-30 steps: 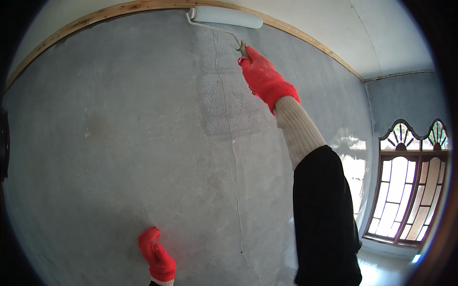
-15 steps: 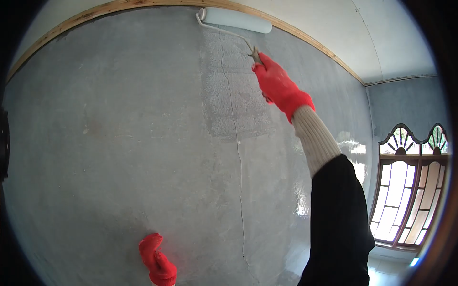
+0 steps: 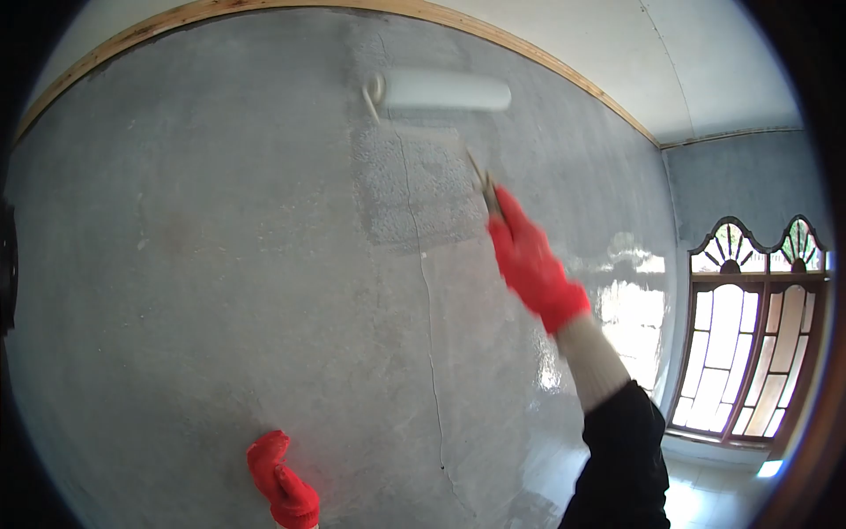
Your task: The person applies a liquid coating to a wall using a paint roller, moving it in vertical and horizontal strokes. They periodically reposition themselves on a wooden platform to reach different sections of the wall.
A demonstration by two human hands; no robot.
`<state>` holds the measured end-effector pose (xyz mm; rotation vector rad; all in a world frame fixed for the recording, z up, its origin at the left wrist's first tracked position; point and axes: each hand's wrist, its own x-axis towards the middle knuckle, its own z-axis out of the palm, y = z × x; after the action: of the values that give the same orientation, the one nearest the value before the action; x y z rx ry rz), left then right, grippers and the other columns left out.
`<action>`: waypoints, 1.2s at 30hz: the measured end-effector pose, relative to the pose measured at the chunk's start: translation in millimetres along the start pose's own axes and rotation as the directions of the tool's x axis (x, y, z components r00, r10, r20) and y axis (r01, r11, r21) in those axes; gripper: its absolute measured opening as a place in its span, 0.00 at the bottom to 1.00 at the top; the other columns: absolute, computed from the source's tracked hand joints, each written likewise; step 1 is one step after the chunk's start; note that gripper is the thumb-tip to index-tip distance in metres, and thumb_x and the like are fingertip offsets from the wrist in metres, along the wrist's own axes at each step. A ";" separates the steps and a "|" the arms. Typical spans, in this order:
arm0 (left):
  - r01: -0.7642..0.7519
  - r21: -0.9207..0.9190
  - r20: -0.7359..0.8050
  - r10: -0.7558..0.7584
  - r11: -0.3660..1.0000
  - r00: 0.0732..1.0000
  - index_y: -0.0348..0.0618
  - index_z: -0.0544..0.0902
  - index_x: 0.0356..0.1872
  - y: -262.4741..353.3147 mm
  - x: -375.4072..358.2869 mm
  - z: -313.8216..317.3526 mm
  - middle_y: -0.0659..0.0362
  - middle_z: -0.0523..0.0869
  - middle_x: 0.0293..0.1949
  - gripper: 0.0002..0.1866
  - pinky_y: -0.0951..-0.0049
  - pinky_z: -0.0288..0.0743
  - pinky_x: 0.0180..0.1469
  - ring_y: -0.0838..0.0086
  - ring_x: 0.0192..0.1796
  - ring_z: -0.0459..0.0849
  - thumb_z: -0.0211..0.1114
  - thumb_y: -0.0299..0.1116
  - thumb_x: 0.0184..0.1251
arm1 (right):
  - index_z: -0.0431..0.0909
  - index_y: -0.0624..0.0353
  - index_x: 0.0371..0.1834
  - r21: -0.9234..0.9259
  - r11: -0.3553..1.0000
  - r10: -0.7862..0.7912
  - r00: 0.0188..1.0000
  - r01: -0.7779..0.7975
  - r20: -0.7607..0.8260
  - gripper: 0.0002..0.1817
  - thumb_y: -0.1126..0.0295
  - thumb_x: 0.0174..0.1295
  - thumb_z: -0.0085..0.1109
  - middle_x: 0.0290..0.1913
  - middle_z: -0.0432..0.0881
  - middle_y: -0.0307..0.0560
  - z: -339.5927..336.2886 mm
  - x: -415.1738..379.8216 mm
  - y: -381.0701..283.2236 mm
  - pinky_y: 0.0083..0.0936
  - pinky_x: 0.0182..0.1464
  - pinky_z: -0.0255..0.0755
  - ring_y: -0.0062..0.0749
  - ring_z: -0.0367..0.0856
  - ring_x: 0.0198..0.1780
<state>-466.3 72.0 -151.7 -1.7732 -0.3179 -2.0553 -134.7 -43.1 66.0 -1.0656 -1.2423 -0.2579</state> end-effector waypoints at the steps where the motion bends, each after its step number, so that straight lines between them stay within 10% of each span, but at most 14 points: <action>1: 0.002 -0.009 0.008 -0.002 1.000 1.000 0.34 0.78 0.40 0.4 -0.7 0.0 0.49 0.81 0.43 0.17 0.61 0.70 0.46 0.57 0.44 0.77 0.44 0.37 0.69 | 0.61 0.59 0.69 -0.059 0.992 -0.115 0.993 0.113 -0.029 0.26 0.65 0.69 0.48 0.29 0.76 0.46 -1.6 -26.0 29.1 0.23 0.35 0.71 0.25 0.74 0.28; 4: 0.026 -0.030 -0.012 -0.026 0.999 1.000 0.34 0.77 0.41 0.2 0.2 2.0 0.49 0.81 0.43 0.17 0.62 0.70 0.46 0.58 0.43 0.77 0.44 0.36 0.69 | 0.59 0.62 0.69 -0.135 0.991 0.007 1.000 -0.006 0.005 0.26 0.71 0.67 0.47 0.46 0.81 0.63 -4.1 -130.5 77.1 0.31 0.47 0.72 0.39 0.81 0.41; 8: 0.021 -0.032 0.001 -0.021 0.999 1.000 0.36 0.77 0.41 3.1 0.5 3.6 0.51 0.81 0.42 0.16 0.62 0.69 0.47 0.60 0.43 0.78 0.45 0.36 0.68 | 0.55 0.60 0.72 -0.040 0.981 0.194 0.976 -0.191 0.100 0.29 0.73 0.67 0.47 0.38 0.80 0.53 -5.8 -200.3 93.1 0.27 0.48 0.72 0.30 0.81 0.39; 13: 0.038 -0.047 0.042 -0.036 0.998 0.998 0.33 0.76 0.43 5.2 3.0 -0.2 0.49 0.79 0.44 0.17 0.63 0.70 0.46 0.60 0.44 0.76 0.43 0.35 0.69 | 0.59 0.59 0.70 -0.123 0.987 -0.102 0.995 0.101 -0.001 0.26 0.66 0.69 0.47 0.39 0.79 0.47 -11.5 -67.9 41.2 0.24 0.40 0.74 0.24 0.78 0.32; 15: 0.096 -0.060 0.027 -0.094 0.994 0.995 0.33 0.76 0.43 9.4 3.8 -0.3 0.49 0.79 0.44 0.16 0.63 0.71 0.46 0.60 0.44 0.76 0.42 0.34 0.69 | 0.60 0.55 0.70 0.098 0.995 0.014 1.000 -0.015 0.011 0.27 0.59 0.70 0.45 0.27 0.71 0.38 -8.6 -3.9 -8.0 0.23 0.23 0.66 0.21 0.67 0.20; 20: 0.080 -0.053 0.043 -0.078 0.995 0.996 0.33 0.75 0.43 3.9 -0.3 -0.5 0.49 0.79 0.44 0.16 0.63 0.71 0.46 0.60 0.44 0.76 0.42 0.34 0.69 | 0.62 0.57 0.67 -0.012 1.000 -0.008 0.999 0.008 0.044 0.26 0.56 0.70 0.41 0.26 0.70 0.38 -16.0 68.8 -60.0 0.24 0.21 0.64 0.21 0.65 0.20; 26: -0.011 -0.020 0.064 0.013 1.000 0.998 0.33 0.75 0.43 -2.5 -0.4 -2.5 0.49 0.79 0.44 0.17 0.64 0.71 0.46 0.61 0.44 0.76 0.42 0.34 0.69 | 0.60 0.61 0.68 -0.126 0.992 -0.001 1.000 0.002 0.013 0.26 0.65 0.68 0.48 0.49 0.81 0.58 -17.3 -70.5 43.6 0.30 0.54 0.70 0.44 0.81 0.50; 33: -0.007 -0.007 0.104 0.008 1.000 0.995 0.33 0.75 0.44 4.5 4.4 3.2 0.49 0.79 0.44 0.16 0.63 0.71 0.46 0.60 0.45 0.76 0.43 0.34 0.69 | 0.57 0.60 0.70 -0.062 0.962 0.271 0.959 -0.266 0.084 0.28 0.71 0.67 0.49 0.35 0.80 0.55 -14.1 -211.0 80.1 0.28 0.46 0.73 0.35 0.82 0.40; 36: 0.042 -0.034 0.114 -0.037 0.999 0.993 0.33 0.75 0.44 6.6 5.3 -0.4 0.49 0.78 0.44 0.15 0.63 0.71 0.48 0.59 0.45 0.76 0.44 0.34 0.70 | 0.59 0.61 0.69 -0.086 0.995 0.050 0.999 -0.051 -0.012 0.26 0.69 0.68 0.48 0.36 0.80 0.55 -10.6 -152.7 52.3 0.28 0.45 0.73 0.36 0.81 0.40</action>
<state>-464.2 65.2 -147.1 -1.9252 -0.3532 -2.0028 -147.8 -80.1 -90.9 -1.1671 -1.2025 -0.2792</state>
